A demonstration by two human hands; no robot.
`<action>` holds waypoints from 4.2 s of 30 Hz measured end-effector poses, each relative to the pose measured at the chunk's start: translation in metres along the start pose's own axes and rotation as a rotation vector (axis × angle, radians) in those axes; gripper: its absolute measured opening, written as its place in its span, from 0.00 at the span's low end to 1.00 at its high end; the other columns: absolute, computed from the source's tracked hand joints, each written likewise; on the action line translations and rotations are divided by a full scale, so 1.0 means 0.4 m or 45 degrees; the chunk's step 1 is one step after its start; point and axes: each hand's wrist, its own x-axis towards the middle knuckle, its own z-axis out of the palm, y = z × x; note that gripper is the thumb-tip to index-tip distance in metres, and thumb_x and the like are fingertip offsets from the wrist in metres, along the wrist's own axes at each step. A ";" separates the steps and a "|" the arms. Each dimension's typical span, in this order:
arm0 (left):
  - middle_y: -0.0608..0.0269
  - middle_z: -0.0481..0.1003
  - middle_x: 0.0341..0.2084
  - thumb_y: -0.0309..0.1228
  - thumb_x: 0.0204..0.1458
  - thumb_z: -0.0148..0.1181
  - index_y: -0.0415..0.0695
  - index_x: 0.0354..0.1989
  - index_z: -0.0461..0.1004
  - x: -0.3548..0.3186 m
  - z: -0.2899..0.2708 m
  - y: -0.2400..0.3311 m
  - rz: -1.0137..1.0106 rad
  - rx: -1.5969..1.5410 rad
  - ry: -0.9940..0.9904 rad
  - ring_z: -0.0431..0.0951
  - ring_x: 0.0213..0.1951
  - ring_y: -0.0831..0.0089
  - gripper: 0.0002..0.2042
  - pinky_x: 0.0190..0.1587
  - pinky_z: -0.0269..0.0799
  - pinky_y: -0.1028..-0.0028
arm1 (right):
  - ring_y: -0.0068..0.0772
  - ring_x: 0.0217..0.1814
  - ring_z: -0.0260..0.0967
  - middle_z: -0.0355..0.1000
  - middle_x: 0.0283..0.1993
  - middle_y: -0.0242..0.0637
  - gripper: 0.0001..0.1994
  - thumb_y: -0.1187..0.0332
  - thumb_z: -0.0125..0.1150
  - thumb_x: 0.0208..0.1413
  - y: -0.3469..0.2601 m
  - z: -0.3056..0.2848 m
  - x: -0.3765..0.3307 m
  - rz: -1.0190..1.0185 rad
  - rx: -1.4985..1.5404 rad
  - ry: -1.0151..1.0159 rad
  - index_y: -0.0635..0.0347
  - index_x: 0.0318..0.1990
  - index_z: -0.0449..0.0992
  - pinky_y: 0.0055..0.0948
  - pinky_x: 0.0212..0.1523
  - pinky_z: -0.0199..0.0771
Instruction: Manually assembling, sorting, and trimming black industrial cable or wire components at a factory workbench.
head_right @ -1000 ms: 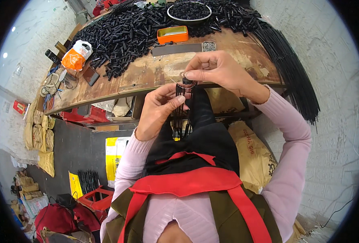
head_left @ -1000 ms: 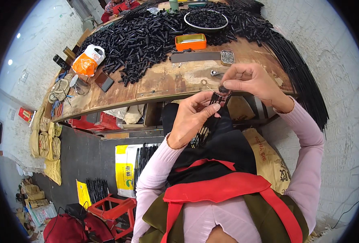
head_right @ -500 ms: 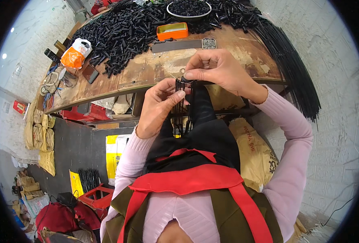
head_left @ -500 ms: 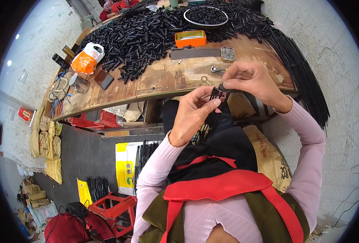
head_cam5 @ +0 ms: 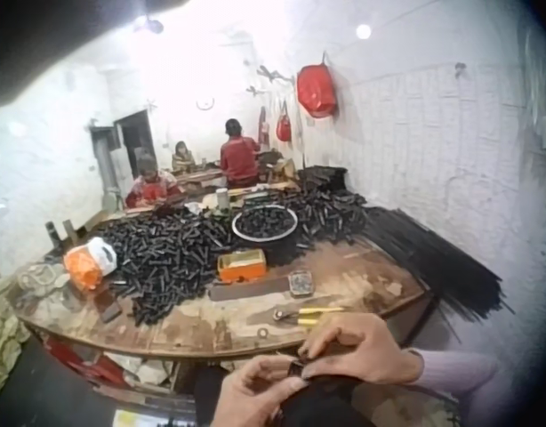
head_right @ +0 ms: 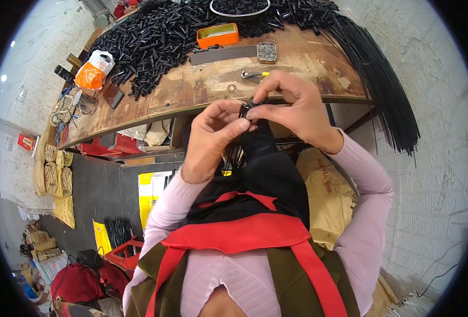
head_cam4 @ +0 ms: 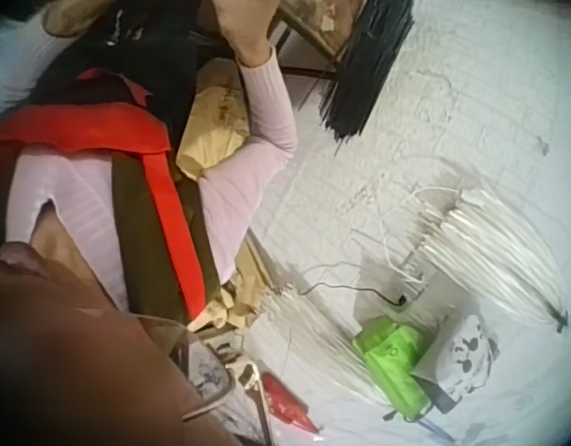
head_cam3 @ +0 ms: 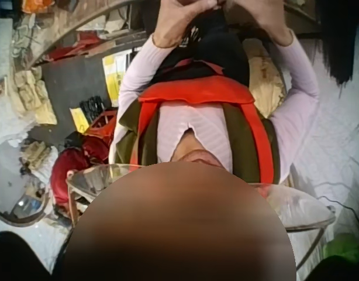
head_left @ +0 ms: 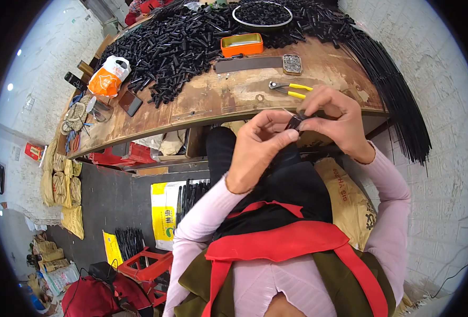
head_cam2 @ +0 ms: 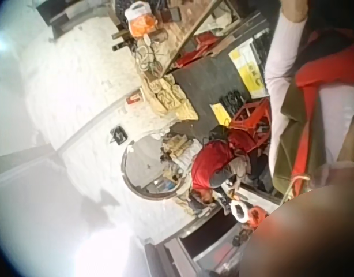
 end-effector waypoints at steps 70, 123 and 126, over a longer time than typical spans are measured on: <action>0.65 0.73 0.34 0.26 0.60 0.55 0.34 0.61 0.66 0.125 -0.216 0.013 0.244 0.468 0.363 0.73 0.36 0.80 0.20 0.42 0.70 0.80 | 0.16 0.29 0.69 0.75 0.27 0.30 0.07 0.77 0.71 0.47 0.311 0.267 0.131 0.552 0.446 0.179 0.69 0.32 0.78 0.18 0.32 0.69; 0.70 0.71 0.33 0.29 0.58 0.59 0.39 0.54 0.70 -0.065 -0.156 0.037 0.085 0.414 -0.124 0.67 0.33 0.84 0.16 0.36 0.64 0.83 | 0.30 0.26 0.73 0.69 0.23 0.38 0.18 0.69 0.65 0.54 -0.073 0.051 0.028 0.078 -0.684 -0.589 0.62 0.50 0.68 0.30 0.29 0.69; 0.69 0.72 0.37 0.26 0.56 0.61 0.41 0.57 0.70 -0.081 -0.154 0.065 0.021 0.529 -0.300 0.68 0.34 0.84 0.19 0.38 0.66 0.83 | 0.21 0.25 0.73 0.68 0.21 0.34 0.22 0.69 0.72 0.47 -0.130 0.050 0.068 0.987 -0.338 -1.039 0.62 0.49 0.68 0.29 0.27 0.68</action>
